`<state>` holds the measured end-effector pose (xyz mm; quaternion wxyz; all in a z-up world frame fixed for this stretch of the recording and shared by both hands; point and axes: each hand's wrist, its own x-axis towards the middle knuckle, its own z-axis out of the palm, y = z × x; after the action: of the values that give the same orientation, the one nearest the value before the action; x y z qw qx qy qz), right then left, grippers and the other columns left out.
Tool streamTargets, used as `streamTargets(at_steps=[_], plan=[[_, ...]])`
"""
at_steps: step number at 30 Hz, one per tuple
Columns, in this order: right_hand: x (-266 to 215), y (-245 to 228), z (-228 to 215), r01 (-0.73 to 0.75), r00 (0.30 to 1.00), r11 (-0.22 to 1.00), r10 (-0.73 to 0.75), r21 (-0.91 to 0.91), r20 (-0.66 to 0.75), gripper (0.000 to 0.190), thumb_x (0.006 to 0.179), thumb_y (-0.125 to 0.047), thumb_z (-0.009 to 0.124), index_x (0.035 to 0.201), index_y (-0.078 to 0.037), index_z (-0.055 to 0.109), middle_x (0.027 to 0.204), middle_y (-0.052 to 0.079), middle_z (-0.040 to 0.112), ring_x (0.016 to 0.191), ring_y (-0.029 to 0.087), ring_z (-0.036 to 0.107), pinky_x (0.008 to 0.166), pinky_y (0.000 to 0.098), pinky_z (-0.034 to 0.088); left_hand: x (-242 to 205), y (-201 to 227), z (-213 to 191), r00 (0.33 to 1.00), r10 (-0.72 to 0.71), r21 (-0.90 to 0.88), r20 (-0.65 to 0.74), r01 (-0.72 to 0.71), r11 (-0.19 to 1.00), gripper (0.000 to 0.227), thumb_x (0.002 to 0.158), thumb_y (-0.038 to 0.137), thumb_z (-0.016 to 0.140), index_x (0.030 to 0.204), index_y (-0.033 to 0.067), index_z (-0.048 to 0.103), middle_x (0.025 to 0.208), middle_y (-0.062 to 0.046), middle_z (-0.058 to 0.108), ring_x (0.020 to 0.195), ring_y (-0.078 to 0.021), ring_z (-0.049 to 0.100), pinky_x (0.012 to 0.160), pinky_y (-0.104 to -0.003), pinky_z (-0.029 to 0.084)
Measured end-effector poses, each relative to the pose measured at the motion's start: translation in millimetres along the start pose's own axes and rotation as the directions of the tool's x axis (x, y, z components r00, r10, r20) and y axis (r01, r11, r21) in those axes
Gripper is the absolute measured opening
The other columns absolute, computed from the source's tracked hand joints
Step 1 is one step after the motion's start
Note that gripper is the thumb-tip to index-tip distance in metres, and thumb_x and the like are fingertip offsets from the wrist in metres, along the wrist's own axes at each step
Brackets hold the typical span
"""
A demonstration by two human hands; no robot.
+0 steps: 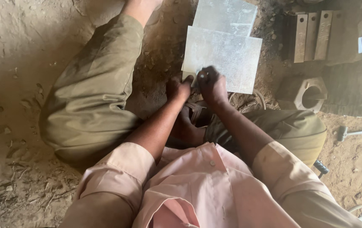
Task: The person sits on the ground and repeatedly rubs a small abrasive stone against the surface of a rectangular metal sheet. They flip the sheet over to work on both sides and occasionally stack it with other similar sheets.
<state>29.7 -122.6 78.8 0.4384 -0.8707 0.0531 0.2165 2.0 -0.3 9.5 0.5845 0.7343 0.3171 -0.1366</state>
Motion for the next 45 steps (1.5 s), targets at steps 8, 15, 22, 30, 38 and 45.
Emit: streamTargets(at_steps=[8,15,22,30,38,45], plan=[[34,14,-4,-0.017,0.998,0.999,0.019,-0.029,0.062,0.019,0.1,-0.011,0.051,0.108,-0.005,0.068,0.085,0.009,0.075,0.065,0.01,0.075,0.05,0.0288,0.062,7,-5,7,0.999,0.021,-0.068,-0.032,-0.023,0.997,0.021,0.091,0.027,0.074,0.094,0.0065,0.079,0.08,-0.01,0.079,0.068,-0.0178,0.074,0.066,-0.034,0.056],[10,30,12,0.172,0.976,0.978,-0.185,-0.116,-0.117,0.017,0.101,-0.013,0.057,0.104,-0.003,0.071,0.084,0.011,0.077,0.063,0.013,0.073,0.052,0.0286,0.061,16,-20,11,0.986,0.139,0.023,-0.094,-0.137,0.99,0.025,0.09,0.03,0.075,0.093,0.0059,0.079,0.083,-0.011,0.079,0.073,-0.0217,0.075,0.07,-0.036,0.056],[-12,61,-2,0.102,0.995,0.994,-0.102,-0.041,-0.003,0.015,0.091,-0.012,0.068,0.104,-0.006,0.071,0.079,0.008,0.077,0.066,0.011,0.074,0.058,0.0267,0.06,11,-11,10,0.997,0.039,0.01,-0.062,-0.038,0.999,0.031,0.092,0.035,0.072,0.092,0.005,0.076,0.089,-0.013,0.08,0.082,-0.0256,0.076,0.076,-0.039,0.057],[-12,80,2,-0.539,0.838,0.623,0.462,0.567,0.29,0.032,0.09,-0.029,0.074,0.11,-0.005,0.072,0.092,0.008,0.071,0.073,0.019,0.066,0.061,0.034,0.057,13,-27,25,0.901,0.385,0.078,-0.197,-0.378,0.923,0.051,0.069,0.025,0.09,0.108,0.0039,0.065,0.099,-0.014,0.075,0.089,-0.0291,0.071,0.08,-0.043,0.056],[-13,72,3,-0.28,0.86,0.432,0.509,0.857,0.024,0.022,0.094,-0.024,0.078,0.1,-0.005,0.068,0.086,0.006,0.07,0.071,0.017,0.061,0.064,0.0344,0.053,5,-21,15,0.993,0.117,-0.466,0.02,-0.094,0.88,0.025,0.095,0.023,0.07,0.102,-0.0007,0.067,0.09,-0.01,0.07,0.072,-0.0241,0.065,0.068,-0.04,0.053],[-3,65,-69,-0.074,0.951,0.666,0.272,0.742,-0.15,0.014,0.094,-0.016,0.072,0.09,-0.007,0.064,0.085,0.007,0.068,0.073,0.016,0.063,0.075,0.0342,0.058,-1,13,-30,0.986,0.045,-0.367,-0.158,-0.101,0.925,0.04,0.099,0.042,0.058,0.11,0.0048,0.071,0.102,-0.01,0.072,0.086,-0.0177,0.068,0.073,-0.035,0.055]])
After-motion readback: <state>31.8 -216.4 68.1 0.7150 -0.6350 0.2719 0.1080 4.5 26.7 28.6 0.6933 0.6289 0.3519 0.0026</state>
